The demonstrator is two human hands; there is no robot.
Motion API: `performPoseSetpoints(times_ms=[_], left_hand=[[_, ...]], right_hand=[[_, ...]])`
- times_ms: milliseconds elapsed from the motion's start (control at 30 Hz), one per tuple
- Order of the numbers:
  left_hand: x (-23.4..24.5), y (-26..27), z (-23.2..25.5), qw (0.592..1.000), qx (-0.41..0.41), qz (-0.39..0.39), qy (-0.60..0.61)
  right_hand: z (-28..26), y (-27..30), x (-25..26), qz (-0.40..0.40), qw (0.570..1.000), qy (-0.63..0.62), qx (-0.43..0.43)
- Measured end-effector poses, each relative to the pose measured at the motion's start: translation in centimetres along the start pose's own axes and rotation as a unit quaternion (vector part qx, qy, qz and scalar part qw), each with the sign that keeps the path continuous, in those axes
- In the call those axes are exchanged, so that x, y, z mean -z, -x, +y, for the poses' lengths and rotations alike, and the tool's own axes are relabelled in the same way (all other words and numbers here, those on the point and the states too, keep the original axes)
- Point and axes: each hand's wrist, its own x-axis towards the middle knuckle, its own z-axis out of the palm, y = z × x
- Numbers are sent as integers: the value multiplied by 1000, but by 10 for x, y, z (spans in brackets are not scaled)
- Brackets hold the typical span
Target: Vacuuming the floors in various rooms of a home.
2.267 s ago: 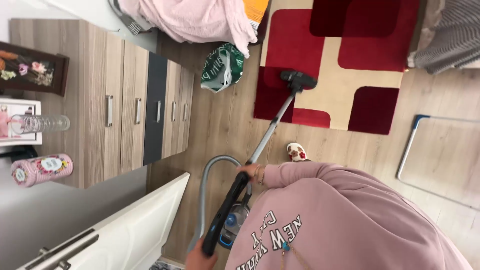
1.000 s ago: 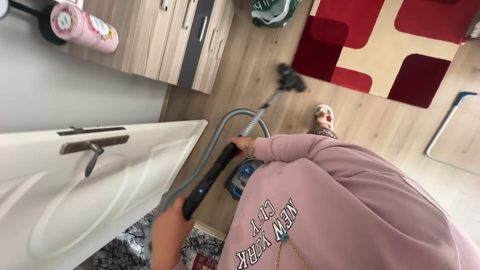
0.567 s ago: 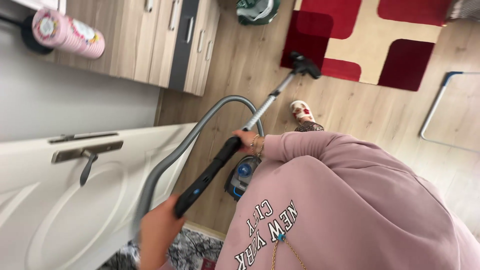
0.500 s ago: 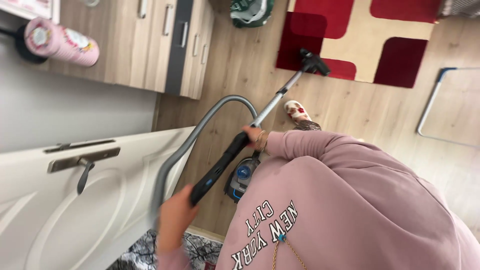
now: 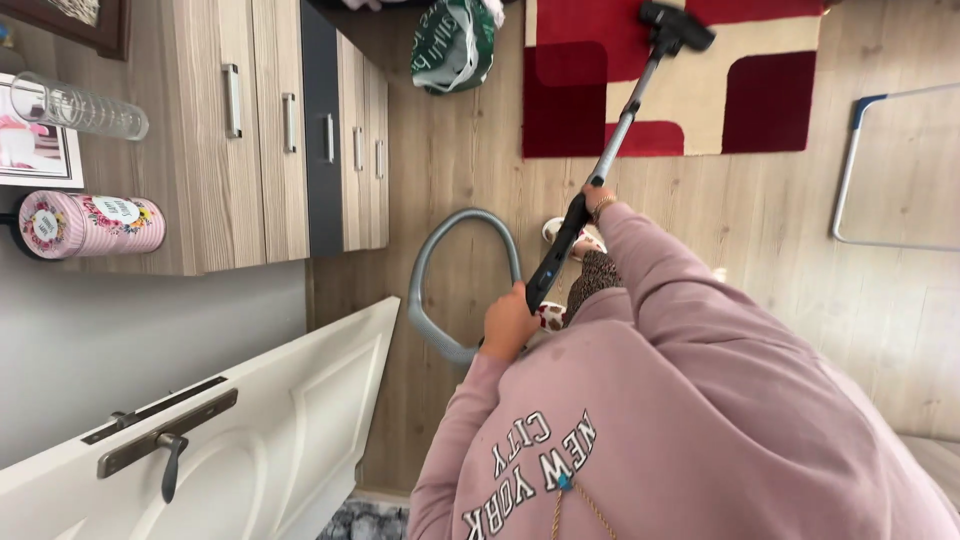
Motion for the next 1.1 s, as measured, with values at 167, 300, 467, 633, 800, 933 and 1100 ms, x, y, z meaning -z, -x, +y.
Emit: performPoseSetpoints(times_ms=[167, 300, 467, 633, 800, 933, 1100], left_hand=[[70, 36, -5, 998, 57, -10, 23], [159, 125, -43, 985, 164, 1, -51], [156, 200, -72, 938, 321, -72, -108], [102, 168, -66, 946, 322, -28, -26], [85, 20, -26, 965, 261, -34, 5], [98, -133, -3, 986, 158, 30, 41], [119, -305, 110, 997, -15, 21, -67]], right_hand=[[47, -2, -61, -137, 985, -103, 15], [67, 120, -155, -295, 942, -89, -134], [85, 215, -191, -385, 882, -107, -250], [53, 182, -154, -420, 865, -65, -268], [11, 35, -125, -277, 945, -143, -103], [-27, -101, 10, -380, 886, -265, 7], [-182, 30, 73, -79, 984, -147, 69]])
